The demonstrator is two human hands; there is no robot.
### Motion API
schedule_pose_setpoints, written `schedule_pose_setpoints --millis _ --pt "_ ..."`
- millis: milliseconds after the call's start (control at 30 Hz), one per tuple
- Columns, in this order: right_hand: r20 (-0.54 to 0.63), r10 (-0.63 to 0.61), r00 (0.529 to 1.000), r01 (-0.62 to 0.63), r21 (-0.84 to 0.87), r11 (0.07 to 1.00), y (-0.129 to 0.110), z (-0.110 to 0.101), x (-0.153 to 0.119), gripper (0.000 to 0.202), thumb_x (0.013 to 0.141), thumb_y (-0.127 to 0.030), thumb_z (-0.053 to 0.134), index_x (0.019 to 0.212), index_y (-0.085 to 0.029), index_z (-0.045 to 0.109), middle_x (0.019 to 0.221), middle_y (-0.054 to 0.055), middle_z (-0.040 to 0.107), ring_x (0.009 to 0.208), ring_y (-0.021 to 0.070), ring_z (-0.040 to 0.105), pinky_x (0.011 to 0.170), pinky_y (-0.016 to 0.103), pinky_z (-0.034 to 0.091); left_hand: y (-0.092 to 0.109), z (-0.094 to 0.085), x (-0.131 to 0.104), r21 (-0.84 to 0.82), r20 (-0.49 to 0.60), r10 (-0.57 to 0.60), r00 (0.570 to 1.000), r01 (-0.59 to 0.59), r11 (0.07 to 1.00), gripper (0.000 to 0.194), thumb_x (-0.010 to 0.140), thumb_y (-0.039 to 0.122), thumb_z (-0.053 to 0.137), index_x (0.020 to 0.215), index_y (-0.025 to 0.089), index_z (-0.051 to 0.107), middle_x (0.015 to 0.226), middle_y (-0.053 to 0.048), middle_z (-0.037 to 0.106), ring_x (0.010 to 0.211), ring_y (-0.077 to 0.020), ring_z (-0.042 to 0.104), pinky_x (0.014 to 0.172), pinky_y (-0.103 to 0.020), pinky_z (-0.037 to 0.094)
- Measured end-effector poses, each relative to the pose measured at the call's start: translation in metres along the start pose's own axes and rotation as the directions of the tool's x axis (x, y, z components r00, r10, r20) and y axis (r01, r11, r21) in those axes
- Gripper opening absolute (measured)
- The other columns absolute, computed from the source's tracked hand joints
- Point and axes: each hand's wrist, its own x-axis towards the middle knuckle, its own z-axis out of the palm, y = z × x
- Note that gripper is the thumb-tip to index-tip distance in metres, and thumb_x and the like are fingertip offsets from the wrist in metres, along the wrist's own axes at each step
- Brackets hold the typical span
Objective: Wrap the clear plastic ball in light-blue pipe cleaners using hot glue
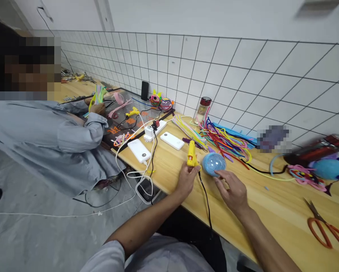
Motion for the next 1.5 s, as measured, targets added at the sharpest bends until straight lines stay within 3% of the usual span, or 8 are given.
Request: schedule_pose_setpoints --millis 167,367,600,867,1067,1233,1367,1500 --pt "0.003 0.042 0.999 -0.042 -0.009 0.999 -0.003 0.007 -0.013 0.022 0.104 -0.026 0.067 0.125 -0.023 0.073 0.108 0.011 0.085 0.085 0.0241 0.081 0.084 0.040 0.068 -0.002 -0.002 -0.002 0.056 0.057 0.033 0.998 -0.036 0.998 0.055 0.090 0.062 0.081 0.114 0.015 0.071 0.105 -0.009 0.077 0.108 -0.0235 0.069 0.103 -0.036 0.052" --pt "0.003 0.026 1.000 -0.026 -0.014 1.000 -0.008 0.012 -0.014 0.030 0.105 -0.025 0.066 0.135 -0.021 0.065 0.110 0.012 0.083 0.083 0.0232 0.079 0.082 0.038 0.067 0.007 0.001 -0.014 0.073 0.220 0.077 0.972 -0.095 0.993 0.044 0.091 0.057 0.080 0.107 0.017 0.072 0.106 -0.008 0.074 0.101 -0.0230 0.068 0.099 -0.037 0.055" --pt "0.028 0.063 0.998 -0.064 0.054 0.996 -0.010 0.010 -0.012 0.028 0.105 -0.026 0.064 0.133 -0.022 0.065 0.108 0.011 0.082 0.081 0.0231 0.078 0.074 0.037 0.066 0.017 0.000 -0.021 0.198 0.421 0.255 0.870 -0.363 0.911 0.024 0.098 0.042 0.071 0.101 0.019 0.077 0.109 -0.010 0.069 0.107 -0.0264 0.063 0.097 -0.039 0.056" --pt "0.101 0.115 0.988 -0.120 0.047 0.992 -0.011 0.011 -0.019 0.055 0.106 -0.026 0.061 0.159 -0.026 0.052 0.115 0.012 0.083 0.088 0.0279 0.081 0.080 0.043 0.069 0.014 -0.001 -0.022 0.237 0.449 0.196 0.872 -0.328 0.915 0.027 0.103 0.043 0.067 0.108 0.020 0.081 0.115 -0.011 0.068 0.114 -0.0275 0.064 0.097 -0.039 0.057" --pt "0.064 0.033 0.997 -0.037 0.069 0.997 -0.009 0.016 -0.023 0.059 0.105 -0.020 0.059 0.163 -0.024 0.049 0.114 0.013 0.084 0.102 0.0310 0.083 0.087 0.044 0.070 0.008 -0.002 -0.023 0.209 0.496 0.280 0.822 -0.426 0.881 0.025 0.106 0.032 0.062 0.119 0.021 0.080 0.116 -0.012 0.069 0.112 -0.0261 0.065 0.101 -0.039 0.057" --pt "0.055 0.047 0.997 -0.050 0.054 0.997 -0.010 0.018 -0.023 0.060 0.107 -0.020 0.057 0.165 -0.026 0.045 0.116 0.013 0.083 0.101 0.0307 0.083 0.085 0.044 0.071 0.007 -0.003 -0.024 0.244 0.499 0.302 0.812 -0.467 0.850 0.026 0.105 0.031 0.060 0.120 0.020 0.079 0.113 -0.012 0.069 0.110 -0.0264 0.065 0.098 -0.038 0.057" --pt "0.061 0.090 0.994 -0.093 0.048 0.995 -0.013 0.015 -0.017 0.069 0.110 -0.025 0.056 0.174 -0.029 0.032 0.127 0.014 0.081 0.100 0.0295 0.083 0.084 0.044 0.071 0.011 -0.003 -0.027 0.326 0.489 0.197 0.850 -0.387 0.862 0.033 0.103 0.040 0.065 0.127 0.020 0.075 0.122 -0.013 0.072 0.117 -0.0290 0.064 0.108 -0.044 0.054" --pt "0.030 0.108 0.994 -0.110 0.070 0.991 -0.016 0.010 -0.010 0.069 0.110 -0.028 0.058 0.174 -0.031 0.031 0.125 0.013 0.082 0.100 0.0297 0.082 0.086 0.045 0.070 0.017 -0.001 -0.028 0.298 0.488 0.110 0.866 -0.284 0.912 0.046 0.101 0.050 0.068 0.135 0.020 0.072 0.132 -0.014 0.073 0.125 -0.0321 0.066 0.116 -0.047 0.051"
